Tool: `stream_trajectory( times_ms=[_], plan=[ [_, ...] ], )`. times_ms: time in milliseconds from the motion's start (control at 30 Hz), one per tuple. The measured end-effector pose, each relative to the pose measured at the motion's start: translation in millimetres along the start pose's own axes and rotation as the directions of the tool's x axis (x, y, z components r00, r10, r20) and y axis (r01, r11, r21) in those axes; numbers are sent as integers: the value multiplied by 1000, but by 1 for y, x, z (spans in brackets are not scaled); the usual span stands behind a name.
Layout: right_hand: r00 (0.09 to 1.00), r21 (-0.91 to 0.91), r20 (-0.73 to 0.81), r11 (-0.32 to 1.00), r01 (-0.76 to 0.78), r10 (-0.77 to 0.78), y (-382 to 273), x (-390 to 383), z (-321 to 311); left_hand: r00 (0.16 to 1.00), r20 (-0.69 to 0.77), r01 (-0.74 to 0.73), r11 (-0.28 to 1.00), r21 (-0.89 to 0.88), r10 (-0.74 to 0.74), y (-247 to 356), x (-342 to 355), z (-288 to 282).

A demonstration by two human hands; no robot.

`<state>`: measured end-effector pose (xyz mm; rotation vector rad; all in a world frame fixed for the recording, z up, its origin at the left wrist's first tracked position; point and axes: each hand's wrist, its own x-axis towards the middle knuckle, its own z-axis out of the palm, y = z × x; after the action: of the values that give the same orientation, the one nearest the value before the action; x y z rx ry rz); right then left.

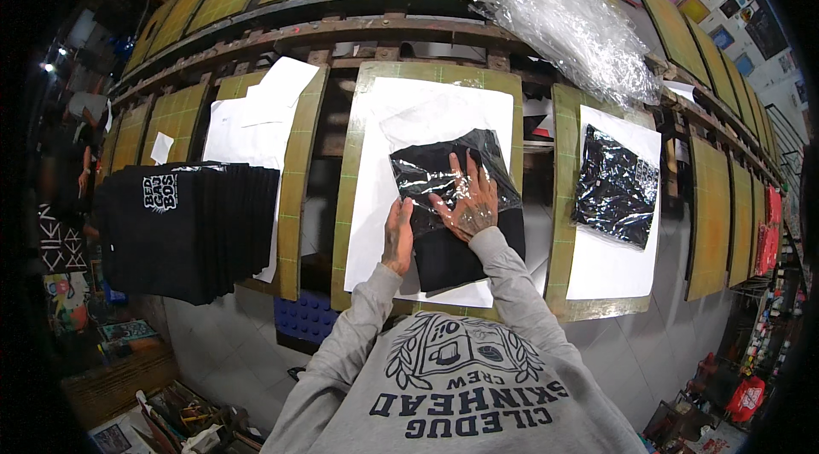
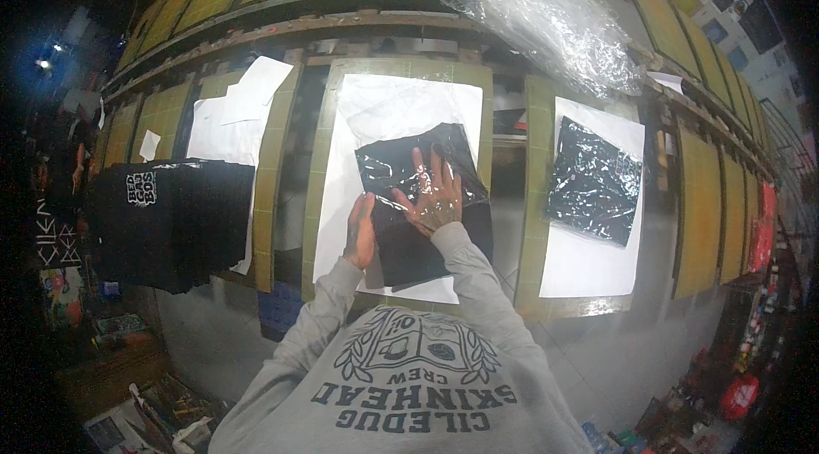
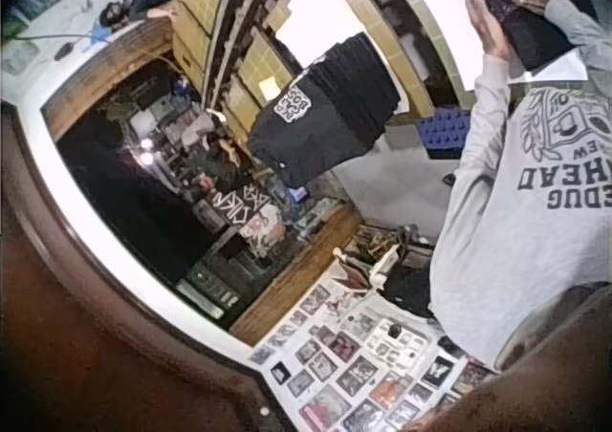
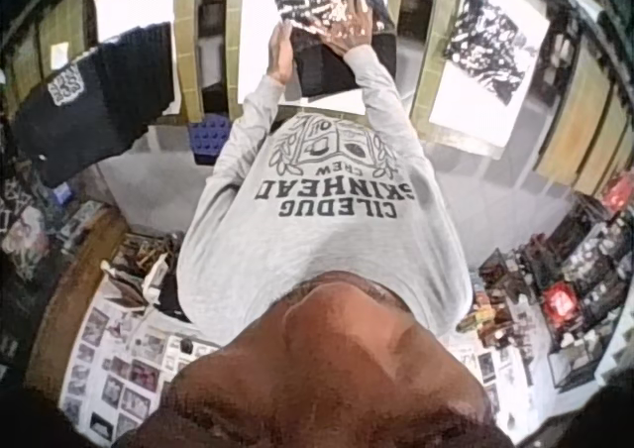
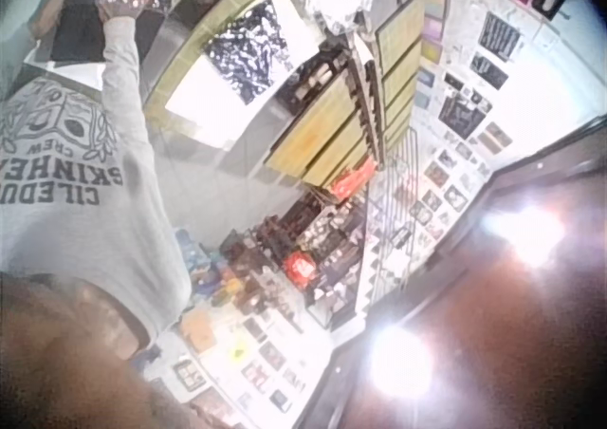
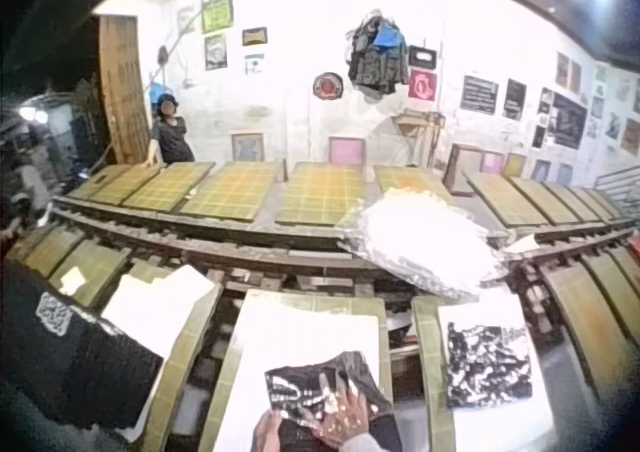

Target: The person packages screen-printed shirts by placing a clear plastic bag onto the printing platen, folding a shirt into a rectangle by hand, and sliding the folded shirt into the plastic bag.

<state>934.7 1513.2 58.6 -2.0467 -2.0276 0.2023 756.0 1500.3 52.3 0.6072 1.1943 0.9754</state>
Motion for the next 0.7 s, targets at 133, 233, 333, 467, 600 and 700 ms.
stream_trajectory(
  times_ms=[133,233,333,467,600,700],
  plan=[
    [999,-11,-44,1000,0,-1,21,6,16,997,71,4,1000,0,-4,5,2,-3],
    [990,34,-56,991,129,-127,22,17,19,997,72,-2,998,66,-2,2,6,-8],
    [966,138,20,958,251,-256,12,15,26,996,72,45,999,21,-46,7,1,-6],
    [988,-51,19,987,155,-154,12,25,29,995,66,74,997,-24,-73,-3,2,-15],
    [990,109,-40,984,138,-135,7,42,36,998,52,18,1000,13,-19,-12,7,-22],
    [993,69,-22,991,118,-117,10,17,30,999,33,35,999,10,-35,-8,-4,-16]
  ],
)
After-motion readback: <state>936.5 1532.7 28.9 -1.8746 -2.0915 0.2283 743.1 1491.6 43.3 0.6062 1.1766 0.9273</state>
